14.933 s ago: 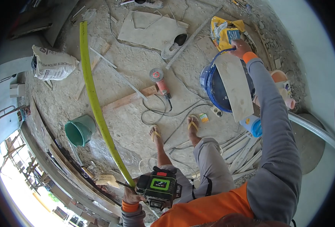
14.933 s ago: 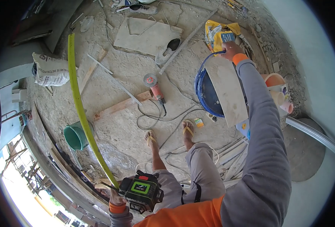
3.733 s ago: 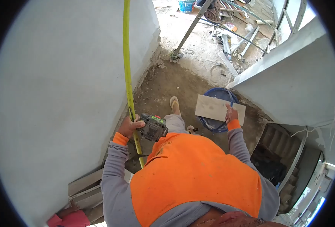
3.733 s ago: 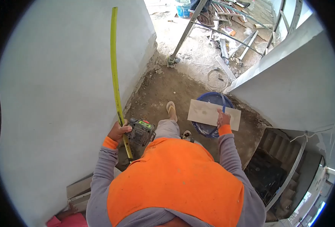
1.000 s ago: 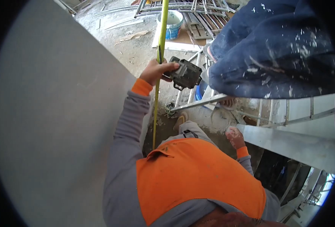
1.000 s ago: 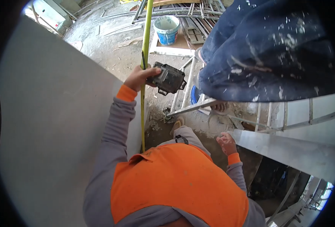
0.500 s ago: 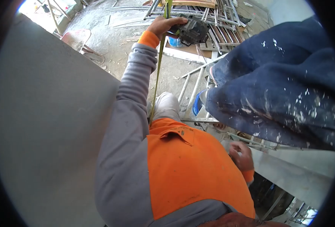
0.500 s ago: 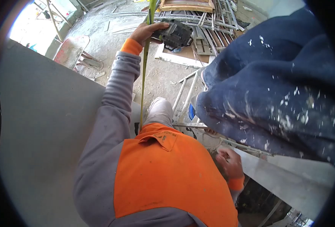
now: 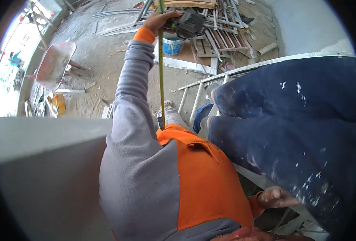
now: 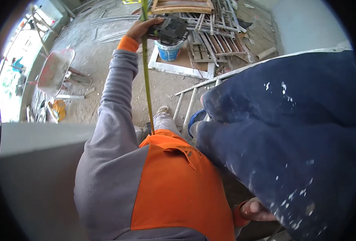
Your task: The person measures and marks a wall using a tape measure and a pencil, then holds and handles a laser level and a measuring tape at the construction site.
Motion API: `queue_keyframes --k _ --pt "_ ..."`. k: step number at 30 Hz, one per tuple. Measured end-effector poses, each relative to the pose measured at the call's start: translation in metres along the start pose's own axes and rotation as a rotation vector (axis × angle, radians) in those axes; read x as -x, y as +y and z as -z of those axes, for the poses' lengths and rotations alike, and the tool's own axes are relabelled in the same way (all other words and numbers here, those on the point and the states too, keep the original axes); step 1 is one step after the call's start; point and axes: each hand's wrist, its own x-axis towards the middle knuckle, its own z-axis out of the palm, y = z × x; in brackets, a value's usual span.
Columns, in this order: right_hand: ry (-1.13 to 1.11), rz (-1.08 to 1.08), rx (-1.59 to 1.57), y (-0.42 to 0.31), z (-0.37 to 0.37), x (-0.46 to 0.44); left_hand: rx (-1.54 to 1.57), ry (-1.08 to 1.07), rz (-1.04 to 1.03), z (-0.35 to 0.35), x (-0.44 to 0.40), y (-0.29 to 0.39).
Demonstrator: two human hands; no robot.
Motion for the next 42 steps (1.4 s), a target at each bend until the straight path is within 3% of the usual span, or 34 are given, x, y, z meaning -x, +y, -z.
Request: queue_keyframes --k 10,19,31,42 --pt "-0.466 -0.161 0.134 0.011 -0.09 -0.013 0.158 0.07 0.079 0.04 -0.114 -0.038" --pt "-0.838 -0.393 0.102 0.018 -0.147 -0.007 0.216 -0.012 0.113 0.046 -0.168 -0.054" --pt "-1.398 -0.603 -0.208 0.031 -0.252 -0.01 0.19 0.052 0.186 0.119 -0.208 -0.064" --pt "-1.905 -0.78 -0.515 -0.003 -0.378 -0.016 0.223 0.115 0.16 0.212 -0.245 -0.083"
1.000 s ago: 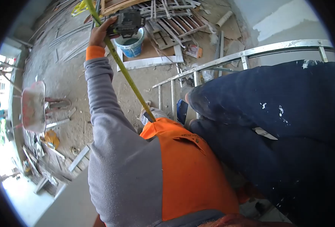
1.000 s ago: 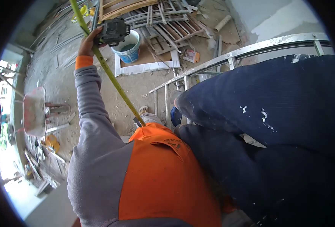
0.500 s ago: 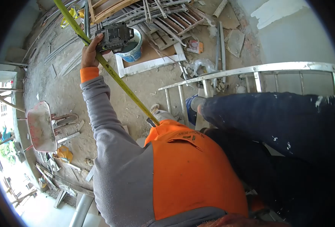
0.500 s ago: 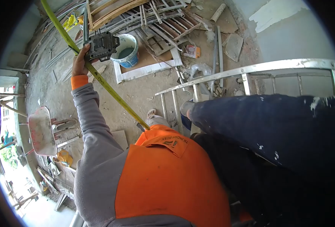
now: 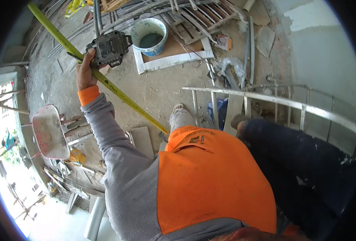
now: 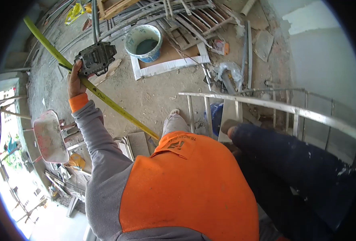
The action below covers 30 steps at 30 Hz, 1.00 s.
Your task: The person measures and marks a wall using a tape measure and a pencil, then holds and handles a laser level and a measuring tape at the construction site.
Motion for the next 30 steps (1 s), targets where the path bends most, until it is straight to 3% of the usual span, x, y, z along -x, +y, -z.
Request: queue_keyframes --k 6,10,12,16,20,22,26,30 --pt "-0.255 0.074 -0.038 -0.035 0.006 -0.028 -0.017 0.079 -0.052 0.056 0.005 0.02" --pt "1.564 0.536 0.312 -0.078 0.044 0.06 -0.021 0.133 -0.001 0.079 0.019 0.032" --pt "1.367 0.198 0.026 -0.105 0.051 0.009 -0.026 0.137 -0.003 0.087 0.026 0.038" --pt "1.254 0.137 -0.255 -0.057 0.055 -0.057 0.005 0.126 -0.004 0.1 0.039 0.048" --pt "1.239 0.131 -0.12 -0.033 0.049 -0.094 0.045 0.056 0.066 0.105 0.05 0.058" --pt "1.073 0.046 -0.374 -0.028 0.04 -0.108 0.018 0.03 0.101 0.108 0.052 0.058" --pt "1.065 0.094 -0.103 -0.015 0.028 -0.139 -0.005 -0.045 0.184 0.106 0.046 0.056" --pt "0.964 0.028 -0.139 0.015 0.016 -0.163 -0.045 -0.114 0.268 0.081 0.031 0.042"
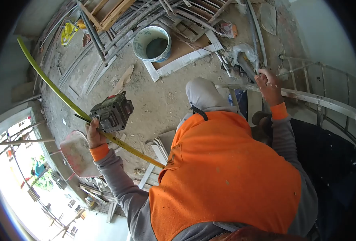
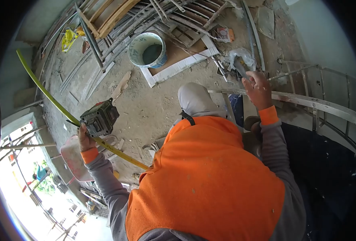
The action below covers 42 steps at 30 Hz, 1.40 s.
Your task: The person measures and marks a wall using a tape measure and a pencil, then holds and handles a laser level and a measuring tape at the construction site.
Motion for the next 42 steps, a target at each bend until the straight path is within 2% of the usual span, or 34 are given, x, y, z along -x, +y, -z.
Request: queue_keyframes --k 4,6,9,11,12,14,18,20,21,22,24,25,27,28,30,31,33,34,36,38,41,42 --pt "0.007 -0.211 -0.019 0.005 -0.014 0.001 -0.041 -0.113 0.063 -0.028 -0.044 -0.003" --pt "-0.093 -0.16 0.058 0.025 -0.033 -0.003 -0.021 -0.206 0.067 -0.046 -0.073 -0.002" --pt "-0.13 -0.154 0.126 0.068 -0.09 -0.005 -0.06 -0.248 0.172 -0.033 -0.123 -0.017" --pt "-0.224 -0.365 0.05 0.07 -0.121 -0.018 -0.121 -0.309 0.224 -0.047 -0.167 -0.012" --pt "-0.198 -0.401 0.051 0.083 -0.147 -0.024 -0.113 -0.34 0.218 -0.063 -0.182 -0.012" --pt "-0.098 -0.263 0.126 0.102 -0.2 -0.008 -0.122 -0.384 0.27 -0.072 -0.211 -0.014" --pt "-0.145 -0.502 0.017 0.059 -0.211 -0.047 -0.21 -0.449 0.338 -0.103 -0.273 -0.009" --pt "-0.227 -0.75 -0.111 0.066 -0.22 -0.062 -0.25 -0.495 0.354 -0.124 -0.304 -0.001" --pt "-0.076 -0.582 0.037 0.114 -0.265 -0.036 -0.28 -0.518 0.386 -0.132 -0.31 0.003" --pt "-0.068 -0.607 0.038 0.116 -0.26 -0.044 -0.314 -0.538 0.426 -0.138 -0.319 0.005" --pt "0.068 -1.108 -0.304 0.118 -0.245 -0.077 -0.341 -0.574 0.419 -0.147 -0.345 0.003" --pt "0.087 -1.123 -0.307 0.154 -0.263 -0.079 -0.359 -0.575 0.435 -0.149 -0.357 0.001" --pt "0.318 -1.14 -0.196 0.236 -0.314 -0.062 -0.383 -0.553 0.493 -0.136 -0.381 -0.009" --pt "0.331 -1.161 -0.205 0.232 -0.303 -0.069 -0.402 -0.572 0.5 -0.149 -0.384 -0.008" --pt "0.553 -1.506 -0.36 0.215 -0.253 -0.103 -0.426 -0.556 0.4 -0.189 -0.382 -0.008" --pt "0.572 -1.522 -0.367 0.239 -0.255 -0.104 -0.415 -0.553 0.396 -0.197 -0.387 -0.013" --pt "0.487 -1.919 0.012 0.31 -0.261 -0.098 -0.44 -0.57 0.408 -0.218 -0.401 -0.026" --pt "0.499 -1.984 -0.057 0.332 -0.258 -0.095 -0.457 -0.562 0.419 -0.228 -0.409 -0.032" --pt "0.663 -2.11 0.216 0.377 -0.266 -0.082 -0.517 -0.599 0.422 -0.244 -0.425 -0.047" --pt "0.722 -2.157 0.322 0.408 -0.256 -0.062 -0.511 -0.704 0.47 -0.262 -0.453 -0.066" --pt "0.711 -2.255 0.215 0.457 -0.242 -0.018 -0.547 -0.742 0.494 -0.266 -0.449 -0.078" --pt "0.686 -2.203 0.323 0.467 -0.24 -0.004 -0.551 -0.755 0.491 -0.272 -0.48 -0.082"
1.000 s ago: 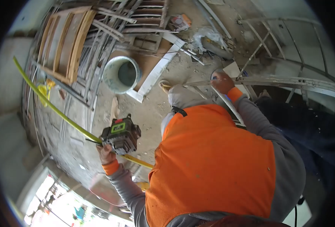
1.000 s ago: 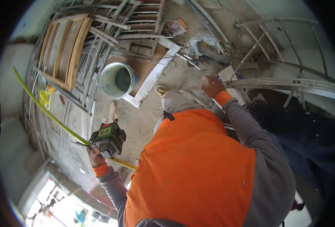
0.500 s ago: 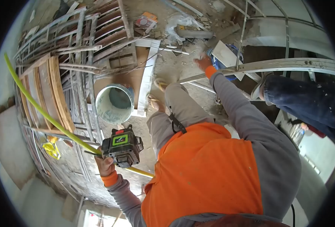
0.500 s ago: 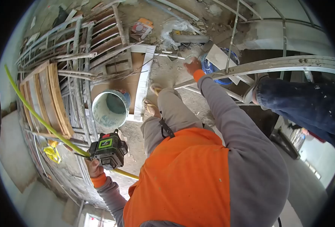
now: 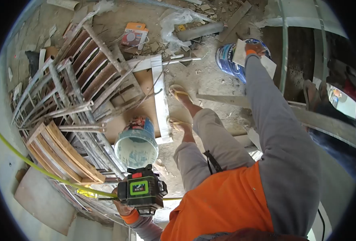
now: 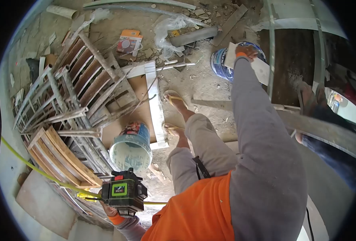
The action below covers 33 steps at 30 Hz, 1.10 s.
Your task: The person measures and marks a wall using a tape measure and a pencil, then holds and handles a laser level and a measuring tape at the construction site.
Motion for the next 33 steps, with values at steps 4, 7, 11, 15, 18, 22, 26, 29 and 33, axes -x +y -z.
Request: queue_keyframes --k 4,7,11,15,18,22,26,29,33 --pt "-0.014 0.482 0.333 -0.006 -0.023 -0.049 -0.017 -0.037 0.009 0.011 -0.053 -0.002" --pt "-0.335 0.685 0.493 -0.03 -0.025 -0.057 -0.029 -0.054 0.01 0.014 -0.094 -0.004" --pt "-0.564 0.599 0.722 -0.051 -0.03 -0.063 -0.036 -0.092 0.008 0.008 -0.129 -0.006" --pt "-0.549 0.719 0.727 -0.047 -0.044 -0.088 -0.038 -0.135 -0.018 0.0 -0.174 -0.007" --pt "-0.6 0.733 0.782 -0.043 -0.07 -0.114 -0.034 -0.165 -0.026 0.003 -0.182 -0.014" --pt "-0.581 0.758 0.832 -0.042 -0.075 -0.117 -0.02 -0.185 -0.021 -0.003 -0.21 -0.021" --pt "-0.763 0.585 0.822 -0.065 -0.067 -0.108 -0.01 -0.205 -0.012 -0.005 -0.229 -0.026" --pt "-0.594 0.527 0.751 -0.061 -0.08 -0.114 -0.028 -0.211 0.015 -0.012 -0.231 -0.025" --pt "-0.188 0.271 0.687 -0.046 -0.057 -0.092 -0.047 -0.216 0.031 -0.026 -0.239 -0.021"
